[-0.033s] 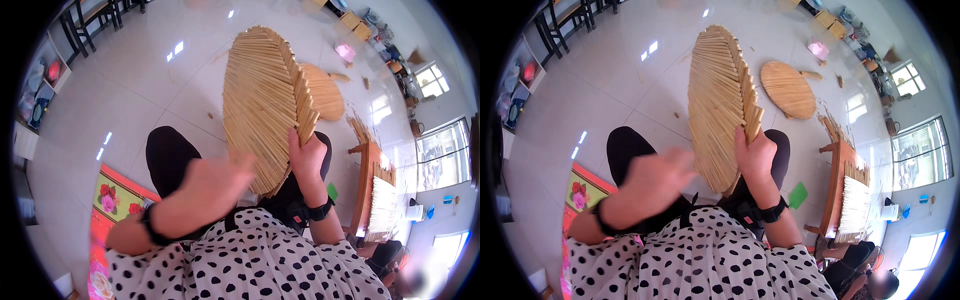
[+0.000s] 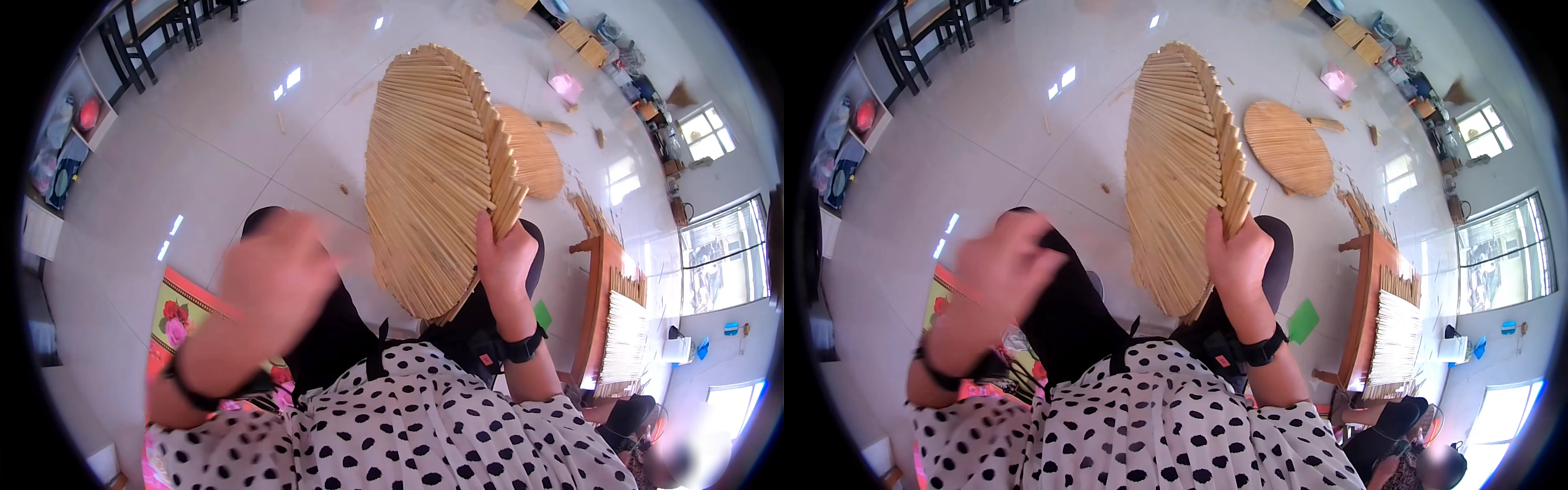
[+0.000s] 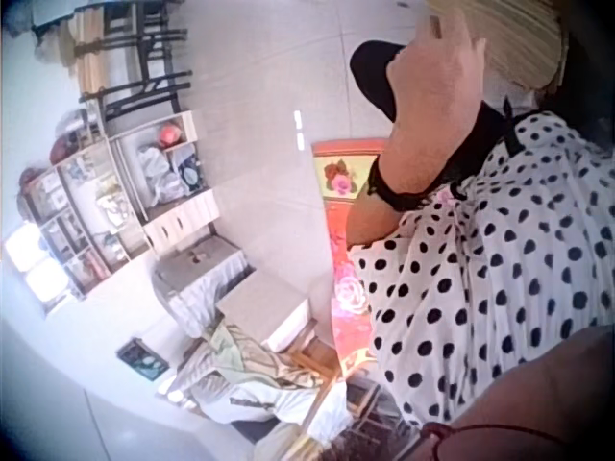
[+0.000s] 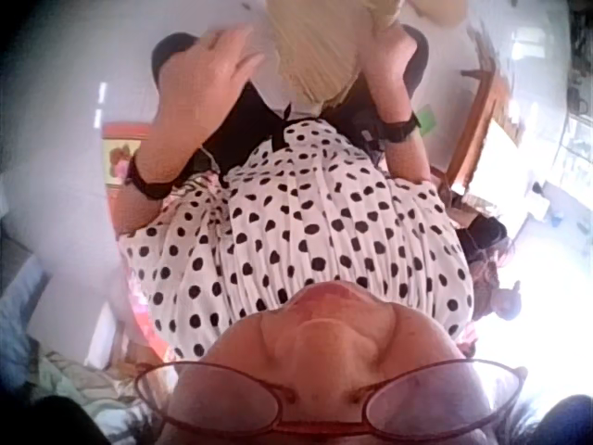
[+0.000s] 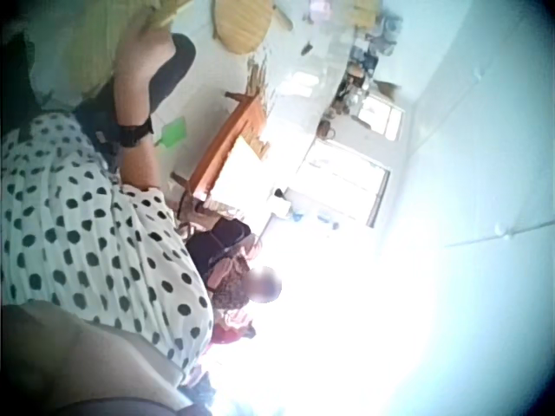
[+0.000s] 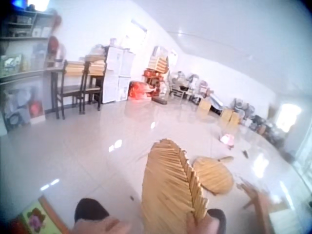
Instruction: The person weaves a bamboo mat by threading a white string through the bamboo strips using a needle. They use pliers to pull the string tight and trim excess material, occasionally rotating the mat to work on different sections.
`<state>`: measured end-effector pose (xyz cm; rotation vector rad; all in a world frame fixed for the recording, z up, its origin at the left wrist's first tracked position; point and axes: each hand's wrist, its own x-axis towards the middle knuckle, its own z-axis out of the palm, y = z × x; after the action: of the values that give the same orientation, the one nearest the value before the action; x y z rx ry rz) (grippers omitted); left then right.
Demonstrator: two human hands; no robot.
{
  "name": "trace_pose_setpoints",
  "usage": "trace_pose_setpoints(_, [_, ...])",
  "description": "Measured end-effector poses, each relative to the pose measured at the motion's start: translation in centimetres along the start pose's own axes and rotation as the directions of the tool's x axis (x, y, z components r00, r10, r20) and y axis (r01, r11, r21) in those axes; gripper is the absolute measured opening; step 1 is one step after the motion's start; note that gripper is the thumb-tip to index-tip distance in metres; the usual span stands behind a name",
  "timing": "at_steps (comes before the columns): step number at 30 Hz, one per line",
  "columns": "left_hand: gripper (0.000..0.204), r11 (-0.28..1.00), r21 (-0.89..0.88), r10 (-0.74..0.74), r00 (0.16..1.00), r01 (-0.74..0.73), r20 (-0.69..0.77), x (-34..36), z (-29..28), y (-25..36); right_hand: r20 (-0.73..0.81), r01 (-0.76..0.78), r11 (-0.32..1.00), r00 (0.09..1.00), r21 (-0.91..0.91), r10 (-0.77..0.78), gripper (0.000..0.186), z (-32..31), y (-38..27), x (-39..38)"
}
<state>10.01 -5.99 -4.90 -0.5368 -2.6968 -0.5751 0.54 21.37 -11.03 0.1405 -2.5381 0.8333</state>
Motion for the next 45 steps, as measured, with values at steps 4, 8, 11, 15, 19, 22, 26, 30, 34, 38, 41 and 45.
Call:
trace_pose_setpoints(4, [0.025,0.865,-0.097,-0.499,0.823,0.492,-0.271,-5.3,-7.9,-7.1,-0.076,0.007,1.000,0.997,0.008,-0.006,0.029,-0.1,0.0,0.9])
trace_pose_setpoints(8, [0.020,0.693,0.027,-0.703,0.683,0.721,-0.199,-16.5,-7.4,-16.7,-0.059,-0.050,0.969,0.998,-0.241,0.037,0.043,0.0,-1.1,0.6])
trace_pose_setpoints(11, [0.026,0.622,0.149,-0.773,0.633,0.769,-0.037,-23.6,-0.2,-21.4,-0.145,0.025,0.977,0.988,-0.211,-0.057,0.048,1.1,0.9,0.4])
trace_pose_setpoints(15, [0.032,0.583,0.208,-0.800,0.511,0.785,0.313,-29.6,11.0,-23.5,-0.123,-0.105,0.941,0.990,-0.323,0.069,0.046,-0.3,4.5,0.7])
trace_pose_setpoints(19, [0.025,0.434,0.274,-0.779,0.205,0.858,0.592,-35.9,19.6,-19.4,-0.108,-0.027,0.971,0.994,-0.237,0.002,0.051,0.0,4.7,0.7])
trace_pose_setpoints(22, [0.029,0.447,0.243,-0.767,0.229,0.861,0.600,-39.9,26.6,-17.4,-0.124,-0.124,0.958,0.988,-0.259,0.094,0.051,0.2,3.4,0.5])
trace_pose_setpoints(26, [0.036,0.137,0.109,-0.907,0.080,0.985,0.414,-40.3,32.7,-11.8,-0.131,-0.145,0.965,0.984,-0.218,0.118,0.051,0.8,3.8,0.6])
trace_pose_setpoints(30, [0.036,-0.182,0.102,-0.959,-0.200,0.978,0.202,-35.1,33.2,-11.0,-0.196,-0.164,0.960,0.973,-0.227,0.120,0.051,0.0,3.3,0.1])
trace_pose_setpoints(34, [0.038,-0.402,0.367,-0.915,-0.351,0.839,-0.201,-37.5,31.5,-10.4,-0.184,-0.227,0.914,0.968,-0.337,0.173,0.051,-0.3,1.7,-0.4])
trace_pose_setpoints(38, [0.041,-0.389,0.550,-0.893,-0.449,0.739,-0.028,-40.6,32.4,-12.6,-0.253,-0.250,0.884,0.955,-0.395,0.157,0.045,-1.8,6.4,-1.2])
trace_pose_setpoints(41, [0.049,-0.007,0.644,-0.936,-0.233,0.765,0.265,-44.2,36.7,-13.5,-0.196,0.048,0.941,0.973,-0.336,-0.120,0.038,-1.2,1.6,-1.4])
trace_pose_setpoints(45, [0.024,0.215,0.624,-0.939,-0.017,0.751,0.344,-49.8,34.5,-14.4,-0.061,-0.158,0.986,0.985,0.050,0.161,0.031,0.1,-1.3,-1.9])
